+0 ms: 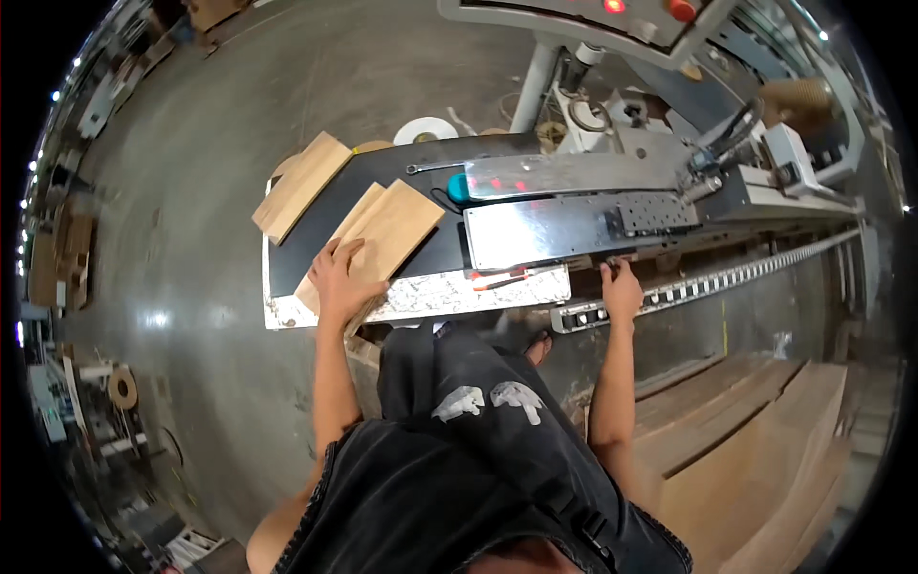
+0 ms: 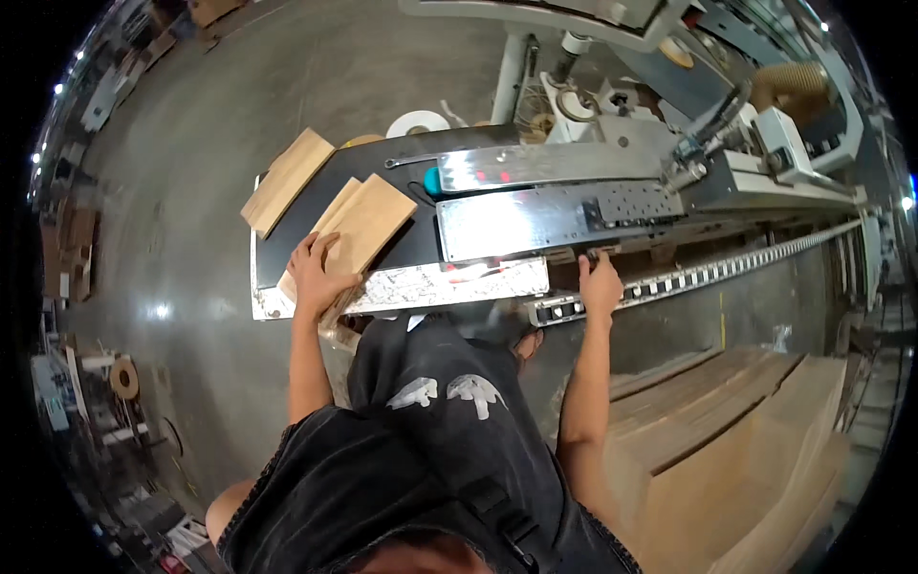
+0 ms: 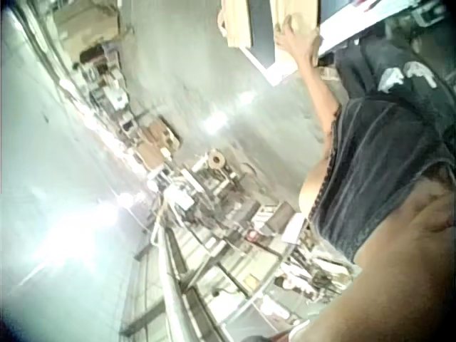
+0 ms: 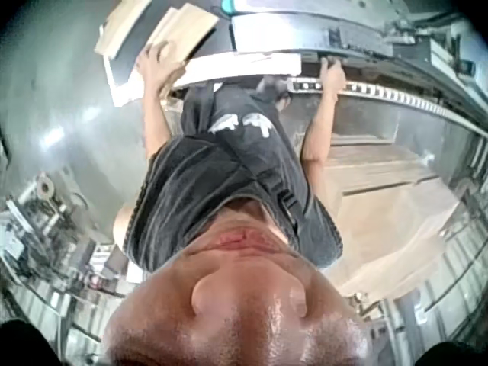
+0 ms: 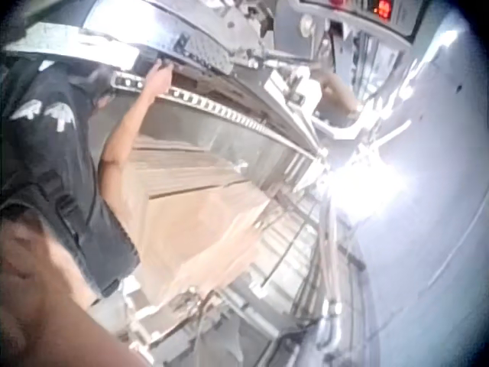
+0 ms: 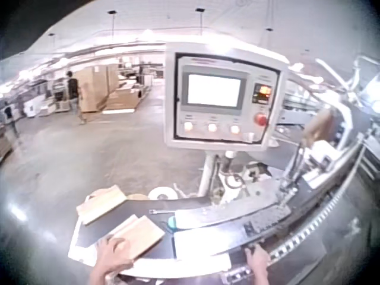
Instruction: The person feeds wood blocks one by one into an edge-banding or planing machine, then walks to the other end to retrieve and stack them.
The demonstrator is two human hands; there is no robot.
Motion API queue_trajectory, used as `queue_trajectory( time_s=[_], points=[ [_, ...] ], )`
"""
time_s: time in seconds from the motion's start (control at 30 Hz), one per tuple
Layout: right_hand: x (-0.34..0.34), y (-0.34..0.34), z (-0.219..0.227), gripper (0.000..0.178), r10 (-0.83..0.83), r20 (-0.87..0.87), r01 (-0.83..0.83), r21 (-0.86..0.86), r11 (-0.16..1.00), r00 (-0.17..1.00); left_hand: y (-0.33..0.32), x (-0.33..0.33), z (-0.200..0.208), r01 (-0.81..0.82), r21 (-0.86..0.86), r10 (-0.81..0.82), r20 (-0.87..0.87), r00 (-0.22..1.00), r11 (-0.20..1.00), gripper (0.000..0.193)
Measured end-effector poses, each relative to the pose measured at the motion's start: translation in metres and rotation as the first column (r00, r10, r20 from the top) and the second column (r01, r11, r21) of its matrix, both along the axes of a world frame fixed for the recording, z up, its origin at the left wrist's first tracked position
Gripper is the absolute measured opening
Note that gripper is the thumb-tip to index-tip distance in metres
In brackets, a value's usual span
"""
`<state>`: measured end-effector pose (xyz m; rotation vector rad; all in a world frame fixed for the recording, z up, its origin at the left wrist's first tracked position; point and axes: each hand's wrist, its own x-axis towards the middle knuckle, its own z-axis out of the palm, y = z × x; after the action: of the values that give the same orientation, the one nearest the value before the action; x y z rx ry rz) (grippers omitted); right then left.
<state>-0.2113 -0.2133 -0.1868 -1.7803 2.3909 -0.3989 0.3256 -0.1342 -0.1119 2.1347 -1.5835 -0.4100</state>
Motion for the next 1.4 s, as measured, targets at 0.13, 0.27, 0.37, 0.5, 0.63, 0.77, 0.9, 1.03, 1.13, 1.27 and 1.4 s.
queue_trajectory(
  time_s=[0.13, 0.27, 0.37, 0.5, 0.63, 0.77, 0.9, 1.03, 1.13, 1.27, 1.4],
  points=[
    [0.000, 0.005, 0.011, 0.047, -0.039, 0.055, 0.034, 0.085, 0.996, 0.998, -0.015, -0.005, -0.009, -0.065, -0.071, 0.068, 0.042, 0.997, 0.995, 0.087],
    [0.005, 0.009, 0.020, 0.044, -0.063, 0.064, 0.056, 0.101, 0.993, 0.996, -0.011, -0.003, -0.004, -0.105, -0.118, 0.106, 0.001, 0.994, 0.987, 0.083],
    [0.005, 0.010, 0.024, 0.044, -0.069, 0.066, 0.060, 0.126, 0.990, 0.995, -0.010, -0.015, 0.007, -0.097, -0.160, 0.095, -0.020, 0.995, 0.982, 0.082],
    [0.004, 0.008, 0.016, 0.042, -0.046, 0.051, 0.039, 0.116, 0.992, 0.998, -0.016, -0.056, 0.014, 0.131, -0.210, -0.146, -0.060, 0.987, 0.969, 0.080],
    [-0.002, 0.010, 0.008, 0.036, -0.016, 0.078, 0.017, -0.012, 1.000, 0.997, -0.037, -0.134, 0.001, 0.410, -0.244, -0.420, 0.011, 0.907, 0.879, 0.078],
    [-0.002, 0.012, 0.006, 0.030, -0.027, 0.054, 0.033, -0.117, 0.993, 0.998, -0.066, -0.199, -0.018, 0.552, -0.256, -0.561, 0.045, 0.826, 0.793, 0.079],
    [-0.001, 0.013, 0.000, 0.032, -0.054, 0.089, 0.071, -0.194, 0.978, 0.995, -0.089, -0.237, -0.028, 0.624, -0.190, -0.621, 0.079, 0.779, 0.758, 0.080],
    [0.028, 0.018, -0.006, 0.051, -0.108, 0.161, 0.146, -0.243, 0.959, 0.981, -0.108, -0.261, -0.034, 0.667, -0.201, -0.663, 0.095, 0.742, 0.717, 0.075],
    [0.079, 0.032, 0.005, 0.075, -0.020, 0.217, 0.068, -0.218, 0.974, 0.976, -0.117, -0.262, -0.040, 0.650, -0.163, -0.647, 0.080, 0.758, 0.742, 0.074],
    [0.111, 0.043, 0.015, 0.094, 0.141, 0.325, -0.106, -0.122, 0.987, 0.935, -0.121, -0.270, -0.028, 0.639, -0.121, -0.635, 0.079, 0.769, 0.759, 0.075],
    [0.130, 0.037, 0.017, 0.109, 0.204, 0.371, -0.163, -0.137, 0.977, 0.906, -0.120, -0.272, -0.026, 0.623, -0.128, -0.617, 0.088, 0.782, 0.772, 0.071]
  ],
)
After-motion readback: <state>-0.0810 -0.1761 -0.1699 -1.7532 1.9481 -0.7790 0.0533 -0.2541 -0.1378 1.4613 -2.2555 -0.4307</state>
